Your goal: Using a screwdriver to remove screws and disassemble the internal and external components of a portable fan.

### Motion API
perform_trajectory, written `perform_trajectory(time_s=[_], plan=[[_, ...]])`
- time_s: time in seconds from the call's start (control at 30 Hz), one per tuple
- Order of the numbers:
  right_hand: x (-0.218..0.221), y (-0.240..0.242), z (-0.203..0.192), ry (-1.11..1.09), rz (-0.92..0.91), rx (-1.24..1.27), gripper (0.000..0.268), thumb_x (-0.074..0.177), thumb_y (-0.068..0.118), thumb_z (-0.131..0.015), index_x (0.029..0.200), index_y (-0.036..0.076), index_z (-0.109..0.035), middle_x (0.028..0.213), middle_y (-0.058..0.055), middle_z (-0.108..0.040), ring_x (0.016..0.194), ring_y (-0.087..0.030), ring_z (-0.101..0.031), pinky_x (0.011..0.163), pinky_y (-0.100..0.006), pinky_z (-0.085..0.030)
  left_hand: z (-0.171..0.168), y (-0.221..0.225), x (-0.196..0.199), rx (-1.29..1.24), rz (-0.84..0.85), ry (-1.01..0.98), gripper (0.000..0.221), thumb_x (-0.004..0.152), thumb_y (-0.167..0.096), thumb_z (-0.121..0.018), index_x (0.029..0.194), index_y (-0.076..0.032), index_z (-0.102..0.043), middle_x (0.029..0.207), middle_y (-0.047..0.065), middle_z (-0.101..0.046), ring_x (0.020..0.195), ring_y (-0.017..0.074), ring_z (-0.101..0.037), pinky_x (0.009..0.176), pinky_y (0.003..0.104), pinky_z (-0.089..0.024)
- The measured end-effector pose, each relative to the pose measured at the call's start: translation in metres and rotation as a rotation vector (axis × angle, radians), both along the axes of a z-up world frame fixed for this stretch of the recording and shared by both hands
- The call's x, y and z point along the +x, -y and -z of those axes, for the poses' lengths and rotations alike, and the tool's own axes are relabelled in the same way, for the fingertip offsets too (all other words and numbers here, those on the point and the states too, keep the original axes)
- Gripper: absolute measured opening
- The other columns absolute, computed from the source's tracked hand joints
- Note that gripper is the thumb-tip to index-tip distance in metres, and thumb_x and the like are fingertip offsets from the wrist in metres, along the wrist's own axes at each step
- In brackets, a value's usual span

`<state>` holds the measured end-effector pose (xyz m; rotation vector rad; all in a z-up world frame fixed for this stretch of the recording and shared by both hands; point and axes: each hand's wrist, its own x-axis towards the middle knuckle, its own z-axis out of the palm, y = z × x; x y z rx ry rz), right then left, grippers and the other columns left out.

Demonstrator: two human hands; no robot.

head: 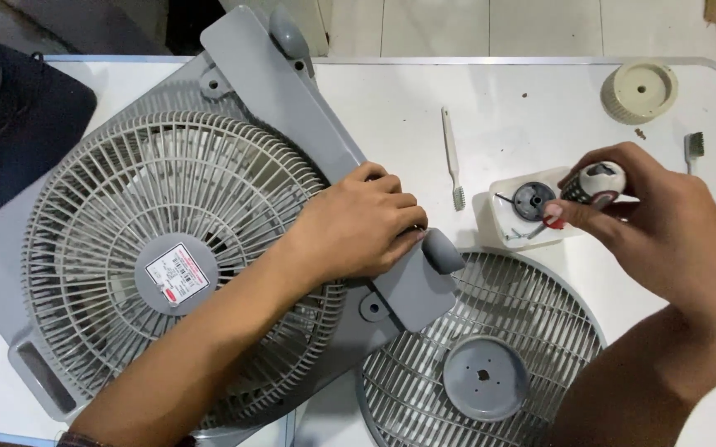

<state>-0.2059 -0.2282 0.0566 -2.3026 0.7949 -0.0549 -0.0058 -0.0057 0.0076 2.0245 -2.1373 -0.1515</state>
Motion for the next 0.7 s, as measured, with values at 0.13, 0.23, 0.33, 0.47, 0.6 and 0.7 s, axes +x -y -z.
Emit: perform_trajectory(time_s=[0.13, 0.23, 0.33, 0.47, 0.6, 0.7], plan=[[0.016, -0.004, -0.006, -0.155, 0.116, 0.086, 0.035, 0.088, 0.022, -0.083, 0.114, 0.009, -0.063, 0.089, -0.011, -0.076, 0.073, -0.021, -0.07, 0.069, -0.033, -0.045, 0.0, -0.001, 0.0, -0.015, 0.003, -0.005, 0.03, 0.102, -0.035, -0.056, 0.099, -0.013, -0.076, 0.094, 0.001, -0.077, 0.09, 0.0247, -0.068, 0.095, 0.045, -0.048], [0.021, -0.003, -0.004, -0.187, 0.106, 0.116, 0.038, 0.089, 0.025, -0.081, 0.115, 0.009, -0.06, 0.081, -0.014, -0.079, 0.075, -0.018, -0.069, 0.073, -0.031, -0.044, 0.0, 0.0, 0.0, -0.009, 0.007, -0.005, 0.03, 0.103, -0.035, -0.055, 0.099, -0.013, -0.076, 0.093, 0.001, -0.077, 0.09, 0.0248, -0.068, 0.095, 0.045, -0.048], [0.021, -0.001, -0.001, -0.194, 0.096, 0.14, 0.035, 0.091, 0.023, -0.079, 0.114, 0.007, -0.059, 0.085, -0.014, -0.082, 0.08, -0.018, -0.074, 0.075, -0.031, -0.047, 0.002, -0.001, 0.001, -0.019, 0.007, -0.006, 0.031, 0.103, -0.035, -0.054, 0.098, -0.013, -0.075, 0.092, 0.002, -0.077, 0.09, 0.0257, -0.068, 0.096, 0.046, -0.048], [0.012, 0.005, 0.003, -0.062, 0.026, 0.088, 0.033, 0.087, 0.018, -0.083, 0.107, 0.004, -0.061, 0.089, -0.01, -0.078, 0.082, -0.016, -0.073, 0.073, -0.029, -0.05, 0.002, -0.001, 0.001, -0.036, 0.011, -0.008, 0.03, 0.102, -0.035, -0.056, 0.1, -0.013, -0.075, 0.094, 0.002, -0.076, 0.091, 0.0262, -0.067, 0.094, 0.045, -0.048], [-0.009, 0.008, 0.006, 0.239, -0.033, 0.004, 0.035, 0.089, 0.006, -0.082, 0.116, -0.005, -0.062, 0.103, -0.016, -0.074, 0.092, -0.02, -0.072, 0.076, -0.028, -0.058, 0.001, -0.002, 0.001, -0.084, -0.006, -0.071, 0.029, 0.098, -0.035, -0.061, 0.114, -0.012, -0.071, 0.11, 0.006, -0.073, 0.1, 0.0246, -0.067, 0.09, 0.043, -0.051], [-0.02, 0.005, 0.005, 0.381, 0.075, 0.184, 0.044, 0.096, -0.005, -0.07, 0.13, -0.004, -0.043, 0.112, -0.025, -0.068, 0.106, -0.029, -0.071, 0.088, -0.034, -0.056, 0.001, -0.004, 0.001, -0.152, -0.006, -0.063, 0.044, 0.098, -0.042, -0.062, 0.126, -0.008, -0.063, 0.126, 0.011, -0.066, 0.114, 0.0275, -0.064, 0.096, 0.044, -0.05]])
